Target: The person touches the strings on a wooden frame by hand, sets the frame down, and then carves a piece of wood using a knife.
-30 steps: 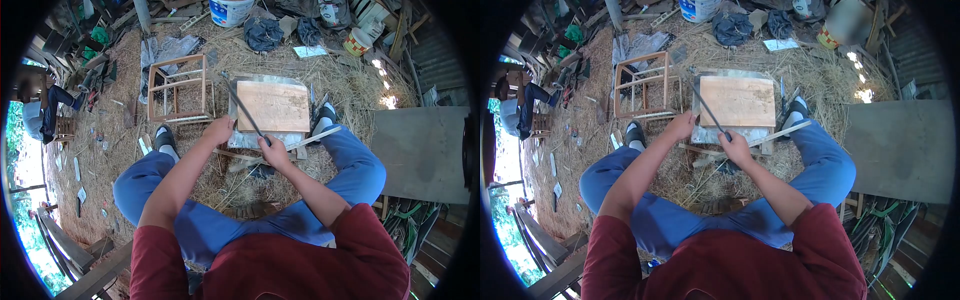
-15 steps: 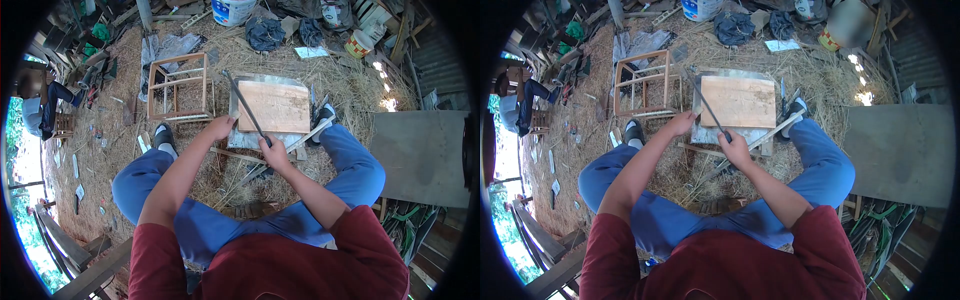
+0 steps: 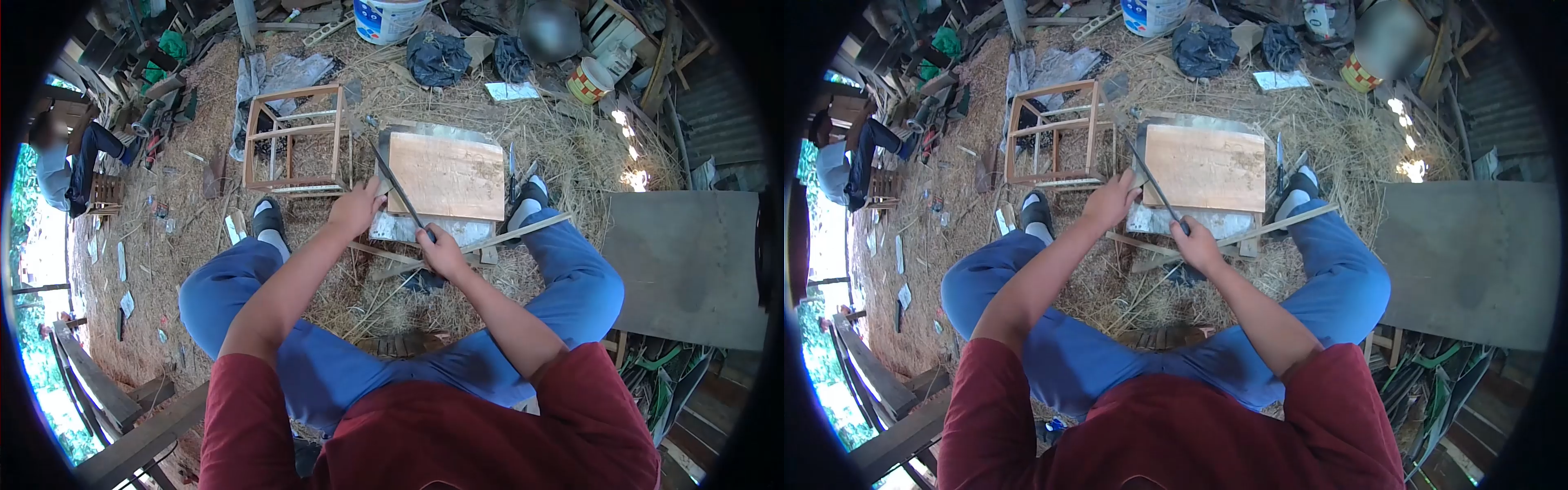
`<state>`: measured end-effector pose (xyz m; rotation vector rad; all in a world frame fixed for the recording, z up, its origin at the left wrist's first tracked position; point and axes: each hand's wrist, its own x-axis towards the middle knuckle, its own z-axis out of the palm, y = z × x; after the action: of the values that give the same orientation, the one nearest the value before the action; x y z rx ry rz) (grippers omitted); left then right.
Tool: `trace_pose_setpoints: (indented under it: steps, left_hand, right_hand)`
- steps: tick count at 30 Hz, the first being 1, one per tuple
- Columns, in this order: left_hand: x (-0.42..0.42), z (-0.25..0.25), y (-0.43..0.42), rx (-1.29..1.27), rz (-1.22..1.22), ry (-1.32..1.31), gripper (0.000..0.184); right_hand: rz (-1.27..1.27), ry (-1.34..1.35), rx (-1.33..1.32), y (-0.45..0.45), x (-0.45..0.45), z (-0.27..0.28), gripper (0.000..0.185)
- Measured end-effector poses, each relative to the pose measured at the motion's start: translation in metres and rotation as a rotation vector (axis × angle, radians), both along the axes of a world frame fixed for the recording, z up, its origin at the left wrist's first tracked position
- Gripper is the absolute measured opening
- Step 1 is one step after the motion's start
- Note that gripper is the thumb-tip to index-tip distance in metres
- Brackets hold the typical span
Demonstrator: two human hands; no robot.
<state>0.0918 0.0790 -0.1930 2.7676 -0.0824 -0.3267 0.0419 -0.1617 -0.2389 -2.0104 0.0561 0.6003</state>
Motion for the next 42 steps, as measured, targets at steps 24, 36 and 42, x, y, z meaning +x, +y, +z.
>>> trace_pose_setpoints:
  steps: [24,36,42]
  left_hand:
    - [0.001,-0.003,0.013,-0.079,-0.127,0.058,0.029]
    - [0.01,0.013,0.011,-0.051,-0.172,-0.011,0.029]
    - [0.004,0.001,0.006,-0.146,-0.236,0.016,0.026]
  right_hand:
    - [-0.102,-0.261,-0.043,0.011,0.006,0.033,0.039]
    - [-0.132,-0.263,-0.017,0.011,0.003,0.039,0.038]
    - [-0.124,-0.241,-0.01,0.01,0.003,0.05,0.037]
